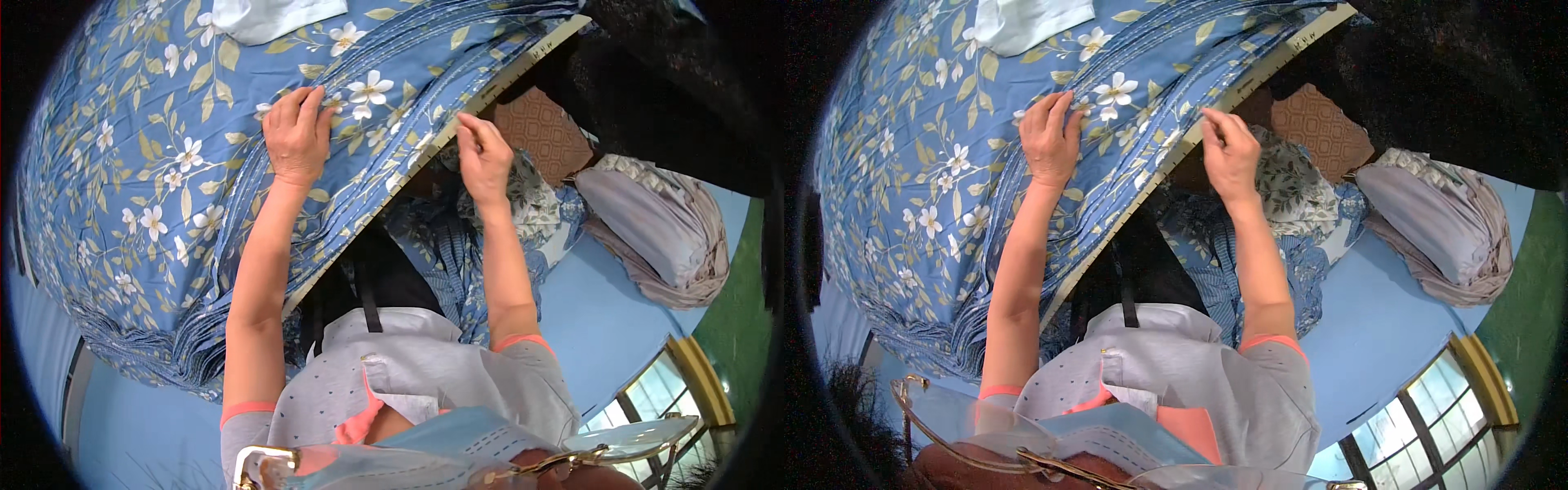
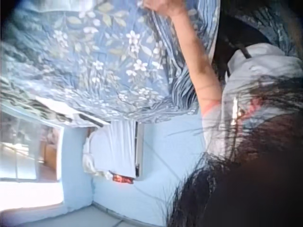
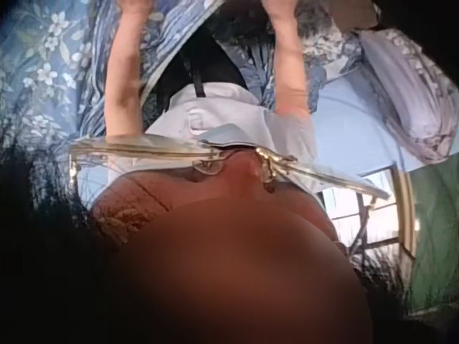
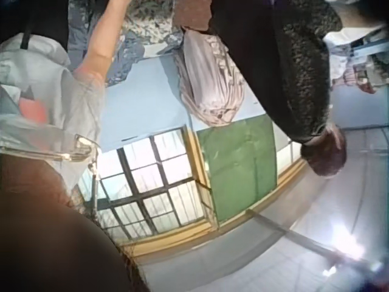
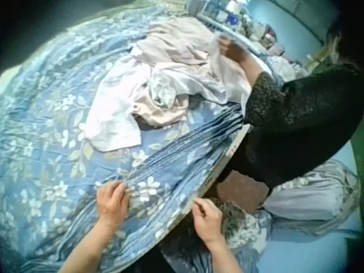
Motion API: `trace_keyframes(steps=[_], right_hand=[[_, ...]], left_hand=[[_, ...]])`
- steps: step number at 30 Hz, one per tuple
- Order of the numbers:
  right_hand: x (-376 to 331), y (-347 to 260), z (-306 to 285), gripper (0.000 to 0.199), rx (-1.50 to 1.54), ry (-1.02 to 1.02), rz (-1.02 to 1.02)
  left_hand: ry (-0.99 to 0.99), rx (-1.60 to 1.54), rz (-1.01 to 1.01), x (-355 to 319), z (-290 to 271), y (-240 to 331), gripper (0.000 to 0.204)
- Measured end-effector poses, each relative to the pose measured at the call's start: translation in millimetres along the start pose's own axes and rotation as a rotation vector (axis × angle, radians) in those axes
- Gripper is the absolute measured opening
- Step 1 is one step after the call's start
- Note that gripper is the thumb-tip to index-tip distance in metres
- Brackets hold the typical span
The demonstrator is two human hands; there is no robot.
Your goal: Measure and mark blue floral fabric on a table using a ruler and marking tool.
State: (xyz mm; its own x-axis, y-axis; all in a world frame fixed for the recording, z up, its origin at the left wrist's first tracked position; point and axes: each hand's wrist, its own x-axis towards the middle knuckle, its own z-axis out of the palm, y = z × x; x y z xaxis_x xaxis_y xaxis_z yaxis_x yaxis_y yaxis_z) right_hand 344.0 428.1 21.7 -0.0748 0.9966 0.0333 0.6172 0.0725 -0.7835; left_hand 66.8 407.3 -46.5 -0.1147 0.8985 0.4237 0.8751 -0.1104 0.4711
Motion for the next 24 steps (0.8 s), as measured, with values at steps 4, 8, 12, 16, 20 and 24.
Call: trace_keyframes(steps=[4,8,12,16,20,24], right_hand=[[8.9,2.8,31.2,0.023,0.042,0.04,0.133],[35.2,17.1,40.5,0.031,0.239,0.102,0.406],[57.3,19.5,41.8,0.039,0.24,0.091,0.489],[66.6,8.2,48.2,0.049,-0.207,0.326,0.249],[75.5,13.6,53.9,0.052,-0.196,0.295,0.244],[84.3,25.7,56.5,0.044,-0.186,0.25,0.301]], left_hand=[[-0.006,-0.049,-0.022,-2.0,5.1,-3.3,0.032],[-0.011,-0.06,-0.033,0.0,-0.6,0.8,0.03],[0.005,-0.058,-0.026,-0.9,-0.5,-1.2,0.029],[0.008,-0.042,-0.023,-2.1,0.3,-2.1,0.028],[0.023,-0.041,-0.018,-2.1,1.6,-1.4,0.028],[0.01,-0.043,-0.023,-1.1,0.1,1.3,0.029]])
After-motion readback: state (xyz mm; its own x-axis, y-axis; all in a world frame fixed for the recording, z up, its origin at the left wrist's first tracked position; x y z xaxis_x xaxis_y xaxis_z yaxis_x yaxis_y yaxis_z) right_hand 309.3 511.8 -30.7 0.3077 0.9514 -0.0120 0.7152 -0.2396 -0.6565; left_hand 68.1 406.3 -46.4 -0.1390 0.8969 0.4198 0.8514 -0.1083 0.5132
